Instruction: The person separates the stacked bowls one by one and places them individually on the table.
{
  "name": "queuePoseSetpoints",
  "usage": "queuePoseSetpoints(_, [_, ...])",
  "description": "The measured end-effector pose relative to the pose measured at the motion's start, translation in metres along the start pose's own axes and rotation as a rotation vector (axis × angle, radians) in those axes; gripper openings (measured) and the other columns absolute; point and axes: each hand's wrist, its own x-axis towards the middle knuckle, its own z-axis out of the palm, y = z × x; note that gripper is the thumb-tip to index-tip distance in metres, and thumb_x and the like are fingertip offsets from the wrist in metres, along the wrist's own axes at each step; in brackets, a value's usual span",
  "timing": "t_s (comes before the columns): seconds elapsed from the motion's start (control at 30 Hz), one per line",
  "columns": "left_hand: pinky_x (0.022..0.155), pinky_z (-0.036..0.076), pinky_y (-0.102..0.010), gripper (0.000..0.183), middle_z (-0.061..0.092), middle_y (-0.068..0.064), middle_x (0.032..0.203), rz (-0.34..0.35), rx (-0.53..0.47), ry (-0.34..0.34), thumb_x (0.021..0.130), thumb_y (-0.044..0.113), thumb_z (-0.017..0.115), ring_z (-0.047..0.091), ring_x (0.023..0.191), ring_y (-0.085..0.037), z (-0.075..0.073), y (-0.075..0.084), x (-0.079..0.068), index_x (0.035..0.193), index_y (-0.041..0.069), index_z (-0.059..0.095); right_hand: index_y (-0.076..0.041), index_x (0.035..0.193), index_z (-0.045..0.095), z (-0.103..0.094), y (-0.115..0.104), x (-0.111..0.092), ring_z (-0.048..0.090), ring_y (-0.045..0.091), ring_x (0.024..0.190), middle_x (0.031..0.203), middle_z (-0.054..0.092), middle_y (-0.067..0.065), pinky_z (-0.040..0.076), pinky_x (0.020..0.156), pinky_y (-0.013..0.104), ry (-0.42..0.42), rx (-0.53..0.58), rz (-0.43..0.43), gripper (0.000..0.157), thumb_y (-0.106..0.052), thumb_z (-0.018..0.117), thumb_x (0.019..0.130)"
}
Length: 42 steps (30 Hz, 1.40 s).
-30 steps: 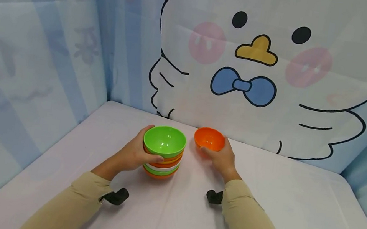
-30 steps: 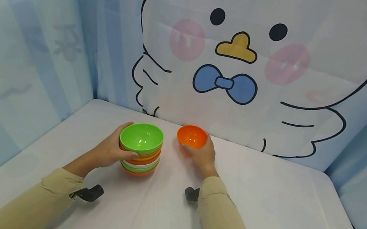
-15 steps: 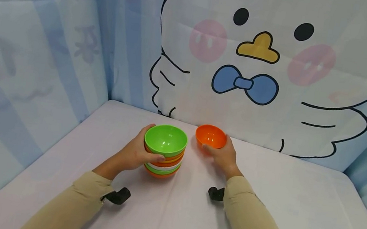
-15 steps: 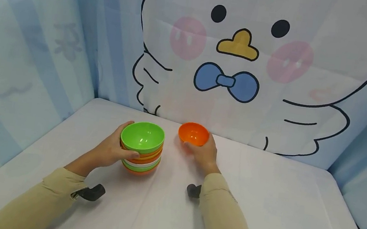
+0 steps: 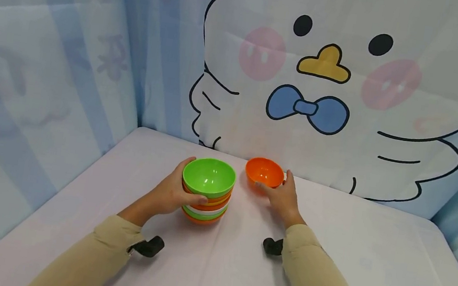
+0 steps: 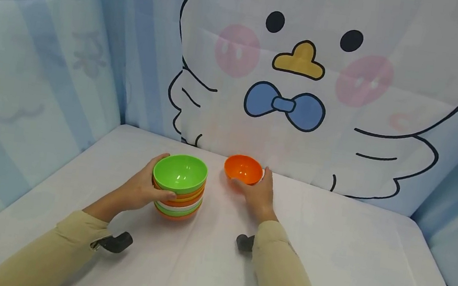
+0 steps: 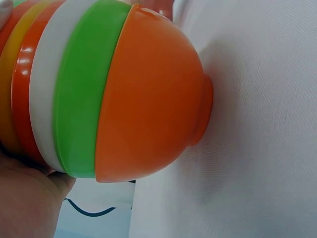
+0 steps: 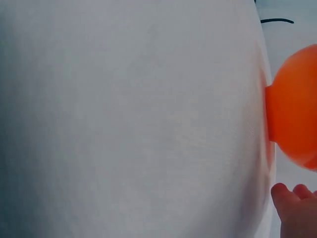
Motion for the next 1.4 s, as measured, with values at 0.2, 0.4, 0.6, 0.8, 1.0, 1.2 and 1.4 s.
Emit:
queuePoseSetpoints(0.2, [0.095, 0.035, -0.043, 0.112, 0.036, -0.006, 0.132, 0.009, 0.003, -0.006, 0.063, 0.045, 0.078, 0.041, 0.116, -0.023, 0.001, 0.000, 0.000, 0.143, 0.016, 0.003, -0.013, 0.144, 0.009, -0.016, -0.009, -0.010, 0.023, 0.028, 0.128, 0.144, 0.019, 0.009, 0.029, 0.098, 0.047, 0.042, -0.004, -0.114, 0.106, -0.056, 0.068, 0.068])
queuePoseSetpoints(0.4, [0.094, 0.035, -0.043, 0.113, 0.031, -0.007, 0.135, 0.011, 0.024, 0.006, 0.063, 0.045, 0.078, 0.039, 0.117, -0.024, -0.001, 0.000, 0.000, 0.142, 0.015, 0.004, -0.014, 0.142, 0.018, -0.026, -0.029, -0.031, 0.028, 0.022, 0.127, 0.142, 0.026, 0.002, 0.032, 0.098, 0.042, 0.036, 0.031, -0.309, 0.096, -0.050, 0.070, 0.069])
queuePoseSetpoints(0.6, [0.097, 0.032, -0.046, 0.112, 0.023, -0.012, 0.140, -0.007, -0.020, 0.037, 0.065, 0.034, 0.079, 0.034, 0.121, -0.029, 0.000, 0.001, -0.004, 0.143, 0.015, 0.000, -0.009, 0.139, 0.024, -0.023, -0.053, -0.059, 0.033, 0.021, 0.125, 0.138, 0.032, 0.001, 0.030, 0.099, 0.043, -0.072, 0.143, -0.527, 0.082, -0.028, 0.072, 0.076])
queuePoseSetpoints(0.8, [0.096, 0.033, -0.045, 0.112, 0.034, -0.009, 0.134, 0.016, -0.039, 0.027, 0.064, 0.033, 0.080, 0.039, 0.118, -0.026, 0.006, -0.008, -0.002, 0.142, 0.015, 0.003, -0.014, 0.138, 0.027, -0.003, -0.068, -0.071, 0.034, 0.017, 0.123, 0.135, 0.036, -0.006, 0.032, 0.099, 0.038, -0.168, 0.161, -0.577, 0.087, -0.029, 0.077, 0.069])
queuePoseSetpoints(1.0, [0.094, 0.036, -0.044, 0.109, 0.037, -0.006, 0.130, 0.035, -0.022, 0.046, 0.063, 0.041, 0.079, 0.041, 0.114, -0.024, 0.009, -0.009, -0.001, 0.141, 0.014, 0.008, -0.013, 0.139, 0.024, 0.019, -0.076, -0.073, 0.034, 0.014, 0.123, 0.136, 0.034, -0.007, 0.032, 0.099, 0.036, -0.263, 0.106, -0.536, 0.095, -0.040, 0.078, 0.065])
queuePoseSetpoints(1.2, [0.092, 0.039, -0.042, 0.106, 0.036, -0.005, 0.129, 0.040, -0.003, 0.041, 0.064, 0.042, 0.078, 0.041, 0.114, -0.023, 0.009, -0.008, -0.001, 0.140, 0.014, 0.010, -0.016, 0.141, 0.021, 0.035, -0.084, -0.074, 0.040, 0.014, 0.116, 0.136, 0.034, -0.006, 0.038, 0.093, 0.034, -0.334, 0.046, -0.484, 0.105, -0.049, 0.078, 0.060])
queuePoseSetpoints(1.4, [0.090, 0.040, -0.042, 0.103, 0.036, -0.005, 0.128, 0.055, 0.022, 0.040, 0.065, 0.042, 0.077, 0.041, 0.113, -0.023, 0.008, -0.007, -0.002, 0.140, 0.014, 0.012, -0.020, 0.141, 0.020, 0.040, -0.089, -0.076, 0.046, 0.012, 0.107, 0.133, 0.035, -0.010, 0.043, 0.085, 0.032, -0.371, 0.020, -0.441, 0.107, -0.054, 0.077, 0.057])
